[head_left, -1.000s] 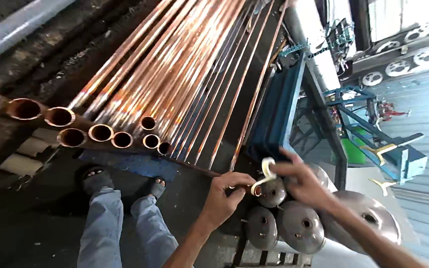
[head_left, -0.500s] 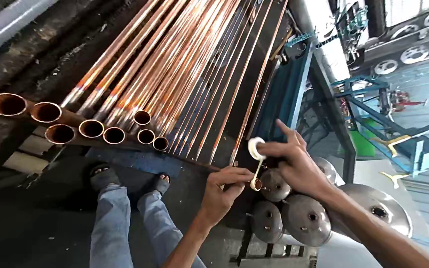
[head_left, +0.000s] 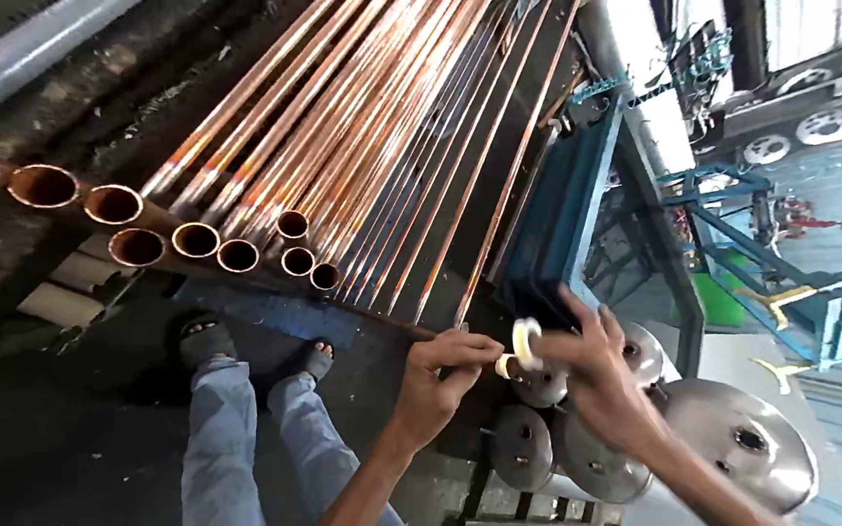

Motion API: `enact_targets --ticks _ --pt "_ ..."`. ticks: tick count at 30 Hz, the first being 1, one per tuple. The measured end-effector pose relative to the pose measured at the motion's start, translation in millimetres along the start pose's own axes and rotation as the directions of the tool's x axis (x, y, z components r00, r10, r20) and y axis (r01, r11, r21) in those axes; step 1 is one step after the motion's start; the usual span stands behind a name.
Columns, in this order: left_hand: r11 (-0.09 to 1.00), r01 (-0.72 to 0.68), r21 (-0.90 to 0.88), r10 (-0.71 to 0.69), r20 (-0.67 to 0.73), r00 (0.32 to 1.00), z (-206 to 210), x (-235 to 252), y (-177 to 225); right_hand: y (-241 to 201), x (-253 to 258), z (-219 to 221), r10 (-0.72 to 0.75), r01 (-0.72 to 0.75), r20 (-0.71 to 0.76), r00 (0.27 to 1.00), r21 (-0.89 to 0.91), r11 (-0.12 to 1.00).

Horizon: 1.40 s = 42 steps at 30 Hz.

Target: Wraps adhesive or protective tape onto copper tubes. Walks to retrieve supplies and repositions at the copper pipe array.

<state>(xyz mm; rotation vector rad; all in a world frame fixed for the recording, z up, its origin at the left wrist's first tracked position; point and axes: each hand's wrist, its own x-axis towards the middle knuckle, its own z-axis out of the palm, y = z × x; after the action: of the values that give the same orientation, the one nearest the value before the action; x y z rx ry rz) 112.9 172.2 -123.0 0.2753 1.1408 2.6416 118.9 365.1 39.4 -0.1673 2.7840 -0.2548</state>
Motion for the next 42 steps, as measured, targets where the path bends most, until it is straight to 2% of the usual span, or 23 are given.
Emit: enact_targets --ticks 3,4,6,9,11,12,13,15,16,18,20,21,23,25,27,28,30,33,35,36,39,40,42 --pt "1.000 -0.014 -0.018 0.014 0.003 1.000 1 -1 -8 -48 -44 -3 -0.156 0.151 0.203 0.967 0.042 0.988" --pt "1.000 -0.020 -0.024 0.020 -0.009 1.000 3 -1 -9 -66 -36 -7 -0.218 0.215 0.219 0.951 0.039 0.976" --pt "0.999 -0.019 -0.028 0.018 -0.044 0.999 7 -5 -8 -81 4 -12 -0.294 0.292 0.132 0.947 0.028 0.956" --pt "0.999 0.014 0.036 -0.013 -0.037 0.999 3 -7 1 -41 60 -14 -0.146 0.146 -0.006 0.989 0.039 0.989" --pt "0.999 -0.016 0.044 0.015 0.031 0.999 -2 -5 2 -3 39 -7 0.047 -0.047 0.009 0.999 0.060 0.997" --pt "0.999 -0.035 0.033 0.033 0.061 0.998 -3 -4 1 5 15 -2 0.080 -0.084 0.049 0.996 0.084 0.993" --pt "0.999 -0.050 0.019 0.049 0.081 0.996 -3 -3 -2 0 -10 3 0.051 -0.061 0.097 0.994 0.099 0.993" --pt "0.997 -0.075 -0.004 0.075 0.067 0.995 -1 -4 -9 -41 -31 2 -0.110 0.104 0.182 0.977 0.046 0.994" --pt "0.997 -0.070 -0.020 0.071 0.037 0.997 1 -7 -11 -63 -25 -3 -0.195 0.195 0.202 0.960 0.020 0.981" --pt "0.998 -0.040 -0.047 0.038 -0.032 0.999 1 -12 -8 -84 9 -8 -0.280 0.278 0.121 0.952 0.033 0.960" --pt "1.000 0.012 -0.020 -0.013 -0.072 0.997 -4 -12 0 -67 49 -8 -0.214 0.212 0.023 0.977 0.064 0.975" --pt "1.000 0.017 -0.015 -0.017 -0.028 0.999 -7 -10 4 -49 58 -6 -0.133 0.133 -0.005 0.991 0.058 0.989" --pt "1.000 -0.003 -0.001 0.004 0.051 0.999 -9 -4 6 -14 43 0 0.014 -0.013 -0.019 1.000 0.040 0.999" --pt "1.000 -0.025 0.014 0.023 0.082 0.996 -11 7 4 -12 -1 10 -0.020 0.019 0.004 1.000 0.016 1.000" --pt "0.999 -0.032 -0.026 0.034 0.081 0.996 -12 13 0 -48 -33 7 -0.136 0.134 0.106 0.985 0.032 0.990" --pt "0.997 -0.034 -0.070 0.039 0.077 0.996 -13 15 -3 -68 -30 0 -0.188 0.181 0.145 0.971 0.062 0.982" --pt "0.993 -0.010 -0.118 0.015 0.041 0.999 -10 11 -3 -90 2 -10 -0.239 0.229 0.089 0.967 0.103 0.968" --pt "0.997 0.049 -0.056 -0.049 0.004 0.999 -13 0 6 -56 58 -6 -0.135 0.137 -0.031 0.990 0.103 0.985" --pt "0.997 0.047 -0.062 -0.044 0.055 0.998 -17 4 10 -17 49 -1 0.030 -0.027 -0.048 0.998 0.058 0.998" --pt "0.996 0.041 -0.076 -0.035 0.081 0.996 -19 10 9 -6 30 4 0.042 -0.041 -0.060 0.997 0.027 0.999" --pt "0.996 0.065 -0.064 -0.055 0.153 0.987 -18 23 1 -33 -28 8 -0.118 0.117 0.081 0.990 0.022 0.993" --pt "0.996 0.083 -0.026 -0.077 0.189 0.979 -17 25 -2 -53 -29 2 -0.182 0.178 0.134 0.974 0.038 0.983" --pt "0.983 0.103 0.154 -0.138 0.243 0.960 -13 23 -4 -82 -3 -11 -0.271 0.267 0.111 0.956 0.046 0.963"
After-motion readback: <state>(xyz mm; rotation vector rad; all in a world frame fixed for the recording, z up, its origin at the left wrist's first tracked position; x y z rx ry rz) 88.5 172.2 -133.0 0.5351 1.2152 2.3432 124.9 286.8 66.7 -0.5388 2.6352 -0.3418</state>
